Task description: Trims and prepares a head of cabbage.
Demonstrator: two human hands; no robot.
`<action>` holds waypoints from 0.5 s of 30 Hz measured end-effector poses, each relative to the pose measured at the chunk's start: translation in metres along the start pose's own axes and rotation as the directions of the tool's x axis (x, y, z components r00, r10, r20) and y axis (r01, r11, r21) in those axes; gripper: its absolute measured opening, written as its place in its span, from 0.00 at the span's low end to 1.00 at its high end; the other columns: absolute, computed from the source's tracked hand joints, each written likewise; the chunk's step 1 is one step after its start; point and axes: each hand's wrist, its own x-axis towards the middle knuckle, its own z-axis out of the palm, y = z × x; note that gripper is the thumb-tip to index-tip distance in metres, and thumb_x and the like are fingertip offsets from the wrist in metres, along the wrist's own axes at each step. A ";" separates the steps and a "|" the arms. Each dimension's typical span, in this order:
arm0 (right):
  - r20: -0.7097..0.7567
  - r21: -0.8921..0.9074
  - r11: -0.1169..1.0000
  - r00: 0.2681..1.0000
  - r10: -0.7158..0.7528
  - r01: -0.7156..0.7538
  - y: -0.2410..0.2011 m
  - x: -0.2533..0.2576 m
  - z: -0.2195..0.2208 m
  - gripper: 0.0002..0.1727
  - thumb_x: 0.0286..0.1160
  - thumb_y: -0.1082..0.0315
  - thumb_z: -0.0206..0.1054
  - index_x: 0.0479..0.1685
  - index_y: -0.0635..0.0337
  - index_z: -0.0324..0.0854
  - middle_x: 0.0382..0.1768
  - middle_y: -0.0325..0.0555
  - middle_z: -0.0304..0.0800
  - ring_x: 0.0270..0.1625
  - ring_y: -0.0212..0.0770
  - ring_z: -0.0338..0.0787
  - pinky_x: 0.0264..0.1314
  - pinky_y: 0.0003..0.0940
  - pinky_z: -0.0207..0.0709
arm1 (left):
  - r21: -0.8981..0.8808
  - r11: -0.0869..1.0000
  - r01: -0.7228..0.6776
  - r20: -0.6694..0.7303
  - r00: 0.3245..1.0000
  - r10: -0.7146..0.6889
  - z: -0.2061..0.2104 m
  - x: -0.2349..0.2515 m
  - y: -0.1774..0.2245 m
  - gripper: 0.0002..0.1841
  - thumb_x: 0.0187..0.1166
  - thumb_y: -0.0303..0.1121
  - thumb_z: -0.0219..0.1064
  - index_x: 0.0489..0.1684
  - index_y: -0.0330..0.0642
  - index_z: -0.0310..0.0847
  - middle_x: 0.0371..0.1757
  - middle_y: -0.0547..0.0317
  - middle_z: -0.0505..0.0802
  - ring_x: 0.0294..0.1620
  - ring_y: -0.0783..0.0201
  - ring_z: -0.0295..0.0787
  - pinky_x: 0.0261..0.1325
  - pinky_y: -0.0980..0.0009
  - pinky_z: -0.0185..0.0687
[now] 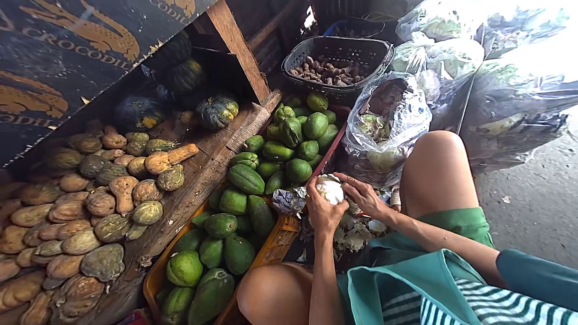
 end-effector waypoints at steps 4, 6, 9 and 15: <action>-0.149 0.247 0.949 0.960 0.235 -0.194 0.003 0.017 -0.018 0.25 0.93 0.63 0.46 0.83 0.61 0.69 0.23 0.31 0.75 0.19 0.22 0.69 0.23 0.21 0.67 | -0.234 0.972 0.022 -0.066 0.997 -0.038 0.003 -0.003 -0.006 0.58 0.34 0.35 0.87 0.79 0.24 0.61 0.68 0.31 0.82 0.66 0.47 0.82 0.67 0.53 0.80; -0.009 0.208 0.936 0.957 0.291 -0.283 0.000 0.022 -0.034 0.26 0.94 0.61 0.46 0.87 0.56 0.66 0.23 0.30 0.73 0.18 0.23 0.68 0.22 0.20 0.66 | -0.212 0.977 -0.017 -0.081 0.997 -0.001 -0.001 -0.002 -0.007 0.59 0.34 0.35 0.87 0.79 0.24 0.59 0.67 0.30 0.82 0.65 0.47 0.83 0.66 0.53 0.81; 0.124 0.074 0.896 0.895 0.428 -0.438 -0.006 0.017 -0.040 0.35 0.95 0.53 0.47 0.96 0.54 0.45 0.28 0.37 0.80 0.20 0.27 0.72 0.24 0.24 0.68 | -0.071 0.989 -0.126 -0.049 0.991 0.123 -0.003 0.001 -0.011 0.56 0.33 0.32 0.88 0.75 0.24 0.64 0.70 0.28 0.81 0.69 0.39 0.81 0.70 0.48 0.78; 0.206 0.034 0.981 0.962 0.180 -0.191 -0.007 0.023 -0.042 0.40 0.68 0.51 0.72 0.81 0.63 0.71 0.72 0.50 0.82 0.70 0.35 0.83 0.73 0.36 0.77 | -0.080 0.942 -0.325 0.143 0.932 0.333 -0.005 0.001 -0.017 0.48 0.31 0.30 0.88 0.66 0.24 0.78 0.72 0.30 0.83 0.75 0.38 0.78 0.77 0.47 0.74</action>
